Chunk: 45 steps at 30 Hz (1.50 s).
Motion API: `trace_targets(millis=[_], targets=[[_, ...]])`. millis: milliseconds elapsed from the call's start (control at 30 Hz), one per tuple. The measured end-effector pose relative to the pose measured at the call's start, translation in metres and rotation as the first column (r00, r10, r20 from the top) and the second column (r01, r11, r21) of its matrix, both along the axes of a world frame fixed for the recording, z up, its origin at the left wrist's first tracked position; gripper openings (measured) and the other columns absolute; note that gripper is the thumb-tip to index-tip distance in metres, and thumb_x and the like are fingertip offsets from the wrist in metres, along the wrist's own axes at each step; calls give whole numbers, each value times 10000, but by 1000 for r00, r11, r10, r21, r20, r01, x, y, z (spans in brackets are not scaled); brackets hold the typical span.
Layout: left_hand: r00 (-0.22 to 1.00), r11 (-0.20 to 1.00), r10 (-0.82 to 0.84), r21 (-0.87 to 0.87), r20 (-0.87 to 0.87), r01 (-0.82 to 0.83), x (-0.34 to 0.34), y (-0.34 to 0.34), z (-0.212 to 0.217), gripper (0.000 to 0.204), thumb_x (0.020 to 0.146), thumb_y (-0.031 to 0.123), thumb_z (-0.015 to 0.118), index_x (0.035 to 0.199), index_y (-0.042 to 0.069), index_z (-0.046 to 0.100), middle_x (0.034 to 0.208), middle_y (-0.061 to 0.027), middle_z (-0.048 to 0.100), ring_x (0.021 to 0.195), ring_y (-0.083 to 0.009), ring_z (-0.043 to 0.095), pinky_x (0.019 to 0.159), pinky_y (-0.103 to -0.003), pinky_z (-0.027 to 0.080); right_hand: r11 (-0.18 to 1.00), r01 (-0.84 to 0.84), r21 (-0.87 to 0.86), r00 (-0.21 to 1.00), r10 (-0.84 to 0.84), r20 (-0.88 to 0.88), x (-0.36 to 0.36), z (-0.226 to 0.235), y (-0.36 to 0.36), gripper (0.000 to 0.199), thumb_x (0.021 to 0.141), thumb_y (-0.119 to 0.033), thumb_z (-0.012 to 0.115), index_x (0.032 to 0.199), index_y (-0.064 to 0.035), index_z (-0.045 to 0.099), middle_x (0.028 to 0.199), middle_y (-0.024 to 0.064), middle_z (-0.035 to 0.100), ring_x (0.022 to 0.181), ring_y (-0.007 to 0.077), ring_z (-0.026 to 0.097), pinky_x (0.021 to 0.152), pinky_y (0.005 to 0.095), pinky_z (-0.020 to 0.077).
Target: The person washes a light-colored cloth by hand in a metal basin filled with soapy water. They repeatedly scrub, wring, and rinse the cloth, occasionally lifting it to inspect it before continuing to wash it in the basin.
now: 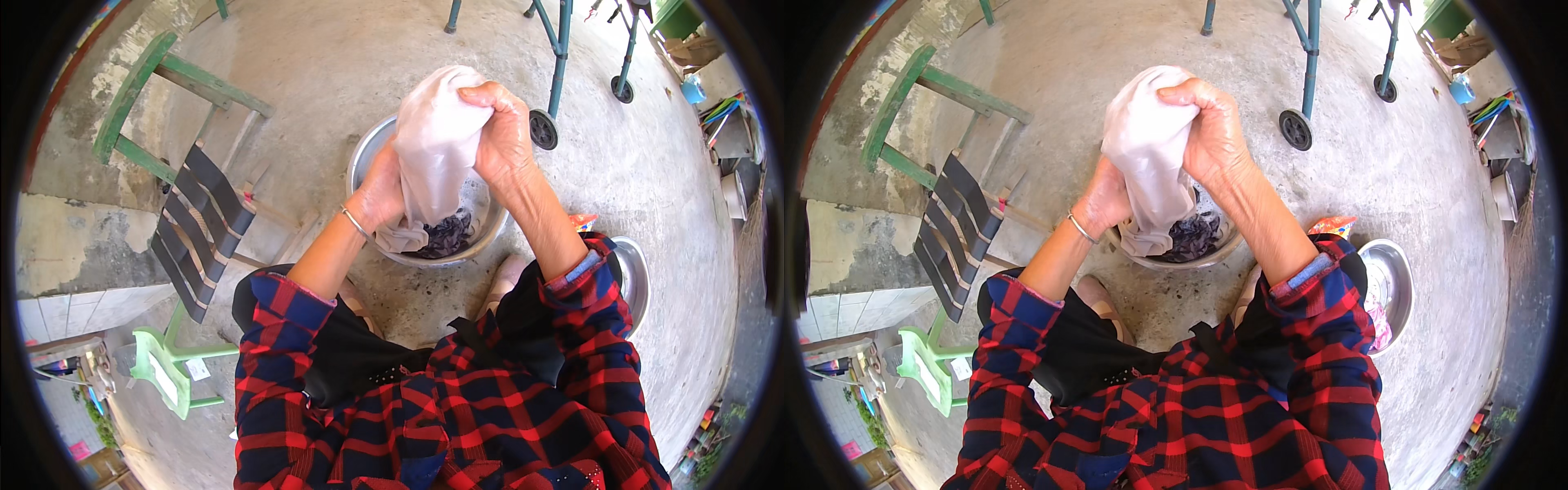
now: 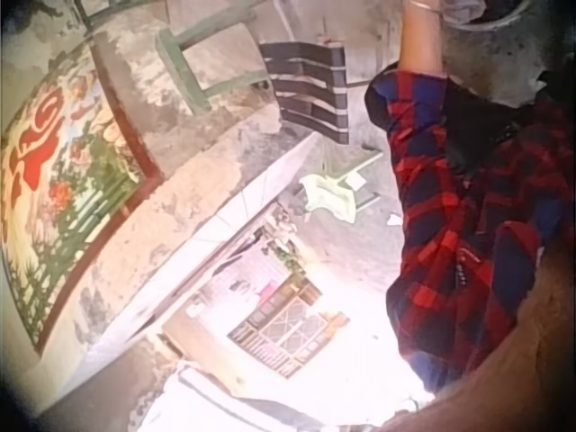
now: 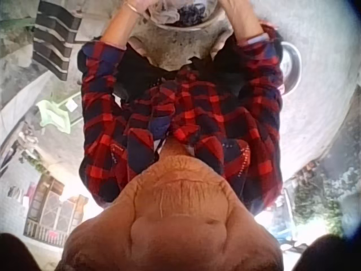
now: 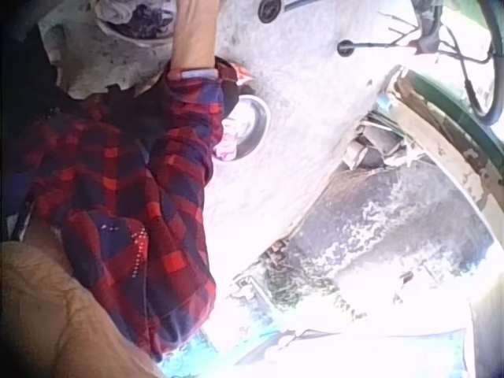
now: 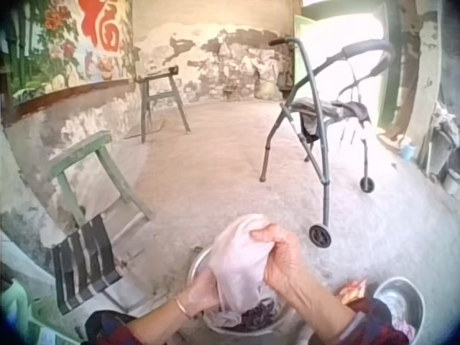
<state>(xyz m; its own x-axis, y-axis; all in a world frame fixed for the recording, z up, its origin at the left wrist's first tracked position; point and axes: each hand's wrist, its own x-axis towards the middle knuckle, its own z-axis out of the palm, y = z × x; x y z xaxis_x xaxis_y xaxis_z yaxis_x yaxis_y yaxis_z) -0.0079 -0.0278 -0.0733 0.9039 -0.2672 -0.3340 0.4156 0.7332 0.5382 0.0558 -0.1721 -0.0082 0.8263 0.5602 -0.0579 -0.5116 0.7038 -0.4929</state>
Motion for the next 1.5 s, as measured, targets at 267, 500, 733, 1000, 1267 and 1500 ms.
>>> trace_targets(millis=[267, 500, 733, 1000, 1267, 1500], targets=[[991, 975, 133, -181, 12, -129, 4, 25, -9, 396, 953, 238, 526, 1298, 46, 499, 1205, -139, 603, 1063, -243, 619, 910, -385, 525, 880, 227, -418, 943, -91, 321, 25, -30, -8, 409, 703, -16, 558, 1111, 9, 545, 1065, 110, 602, 911, 227, 599, 812, 333, 514], [923, 924, 364, 81, 122, -375, 11, 26, -15, 249, 867, 72, 485, 1111, 37, 516, 1071, -131, 600, 942, -223, 631, 822, -373, 551, 479, 520, -707, 726, 189, 661, -51, -26, 23, 264, 751, -225, 666, 961, -73, 610, 1057, 119, 577, 1005, 277, 546, 765, 394, 481], [992, 990, 120, -74, -26, -122, -2, 9, -17, 264, 870, 267, 453, 950, 59, 596, 856, -81, 635, 768, -194, 628, 672, -337, 535, 265, 920, -290, 131, 491, 862, -63, -48, 38, 201, 817, -282, 664, 930, -127, 605, 1043, 145, 569, 947, 352, 572, 664, 423, 492], [990, 991, 130, 19, -59, -129, 0, 8, 16, 245, 885, 290, 468, 914, 84, 598, 870, -46, 644, 773, -174, 629, 708, -338, 543, 159, 898, -411, 314, 423, 850, -57, -33, 44, 198, 867, -274, 615, 999, -133, 574, 1004, 169, 584, 818, 339, 616, 629, 441, 482], [955, 966, 260, 28, -147, -258, -1, -11, 3, 232, 912, 306, 506, 947, 93, 589, 873, -36, 626, 765, -183, 615, 681, -315, 526, -14, 874, -486, 456, 369, 810, -19, -49, 39, 216, 835, -257, 618, 937, -75, 560, 875, 155, 592, 694, 341, 638, 592, 446, 507], [987, 977, -23, -204, 160, 56, 8, 31, -41, 314, 938, 339, 425, 1020, 88, 594, 951, -63, 656, 923, -213, 629, 830, -367, 523, 380, 904, -197, 14, 434, 901, -81, -48, 47, 173, 873, -247, 607, 861, -81, 561, 889, 193, 593, 736, 354, 613, 550, 429, 474]])
